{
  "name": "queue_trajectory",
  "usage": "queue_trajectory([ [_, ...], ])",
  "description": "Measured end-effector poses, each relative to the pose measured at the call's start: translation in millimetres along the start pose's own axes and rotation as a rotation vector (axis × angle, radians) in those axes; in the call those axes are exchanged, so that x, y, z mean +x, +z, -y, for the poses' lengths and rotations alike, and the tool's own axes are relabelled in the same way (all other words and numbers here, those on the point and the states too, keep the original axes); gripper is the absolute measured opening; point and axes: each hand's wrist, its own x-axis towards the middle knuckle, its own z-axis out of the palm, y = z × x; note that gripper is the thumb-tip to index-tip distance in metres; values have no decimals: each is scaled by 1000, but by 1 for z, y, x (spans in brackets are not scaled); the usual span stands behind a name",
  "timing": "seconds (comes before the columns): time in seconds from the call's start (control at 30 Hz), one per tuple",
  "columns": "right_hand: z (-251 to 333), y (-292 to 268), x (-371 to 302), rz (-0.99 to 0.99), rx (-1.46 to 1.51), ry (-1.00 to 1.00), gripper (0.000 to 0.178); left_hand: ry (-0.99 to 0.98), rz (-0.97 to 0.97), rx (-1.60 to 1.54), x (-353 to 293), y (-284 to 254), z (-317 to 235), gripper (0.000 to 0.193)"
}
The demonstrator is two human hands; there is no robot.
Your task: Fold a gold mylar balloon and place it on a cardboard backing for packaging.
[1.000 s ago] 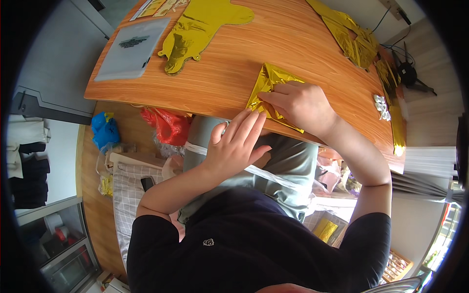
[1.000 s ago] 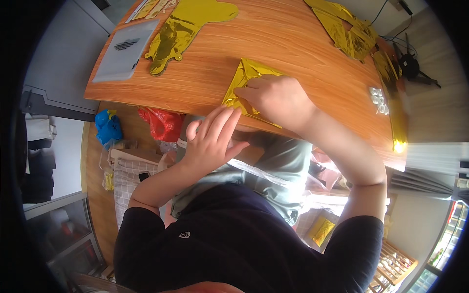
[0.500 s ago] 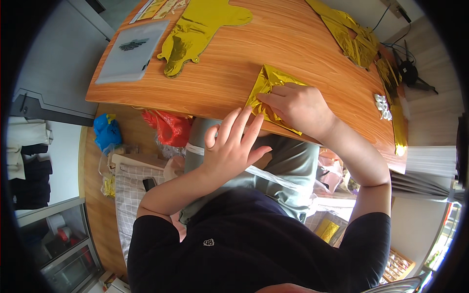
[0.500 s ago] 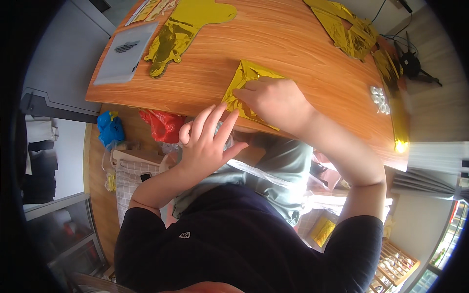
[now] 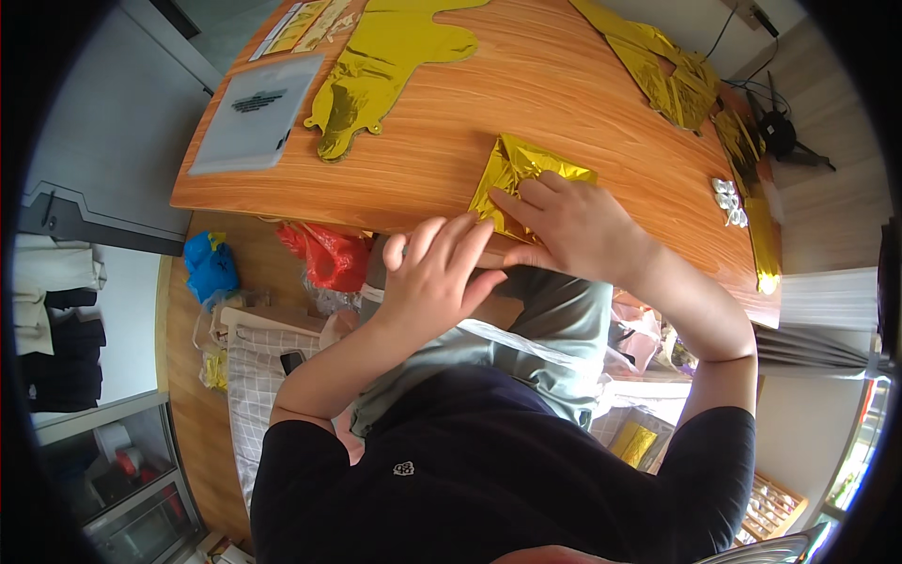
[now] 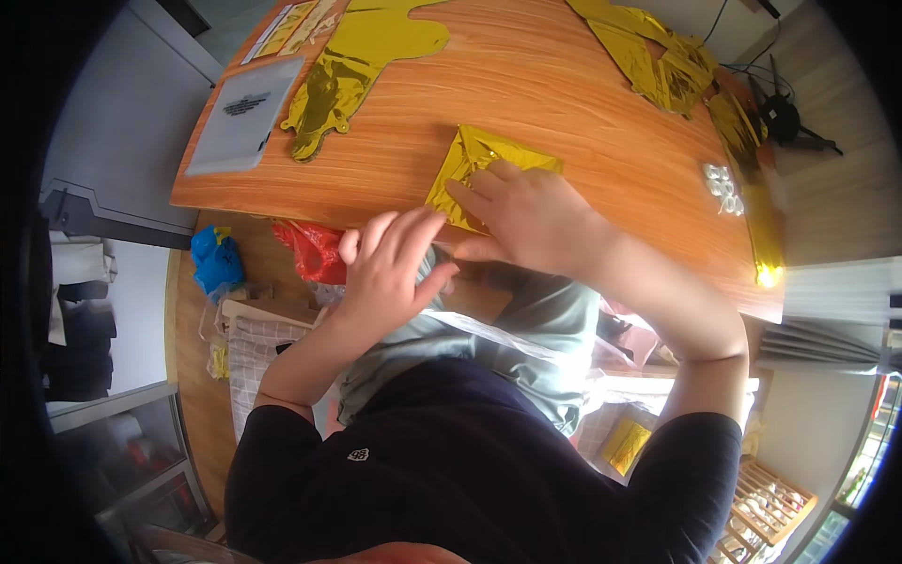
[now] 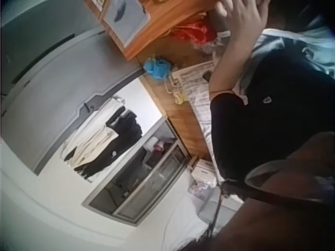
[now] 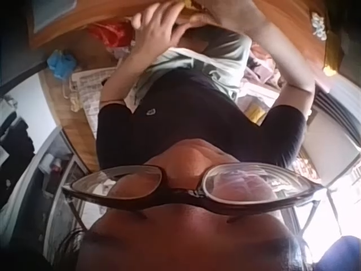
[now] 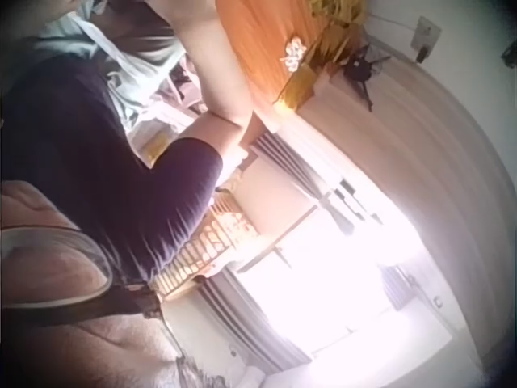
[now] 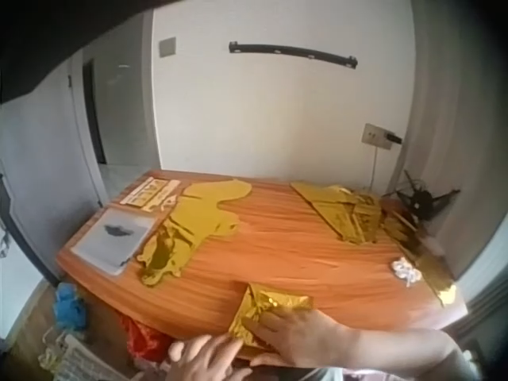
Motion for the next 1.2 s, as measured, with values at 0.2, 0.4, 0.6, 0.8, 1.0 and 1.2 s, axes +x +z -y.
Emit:
queue_trajectory([
  [0.2, 2, 11, -11, -28, -156, -10, 81, 6, 9, -361, 51, -17, 58, 26],
  [0.4, -4, 14, -14, -38, -138, -7, 80, 315, 20, -151, 38, -20, 61, 25],
  [0.6, -5, 14, -15, -42, -161, -26, 80, 298, 63, -57, 17, -12, 57, 37],
  [0.8, -4, 10, -14, -13, -171, -27, 81, 331, 22, -39, 6, 0, 55, 43],
  [1.0, -3, 10, -15, 9, -157, -11, 83, 430, 18, 15, 11, 1, 64, 41],
  [1.2, -4, 12, -16, 1, -152, -11, 84, 504, -17, -115, 21, -9, 66, 31],
])
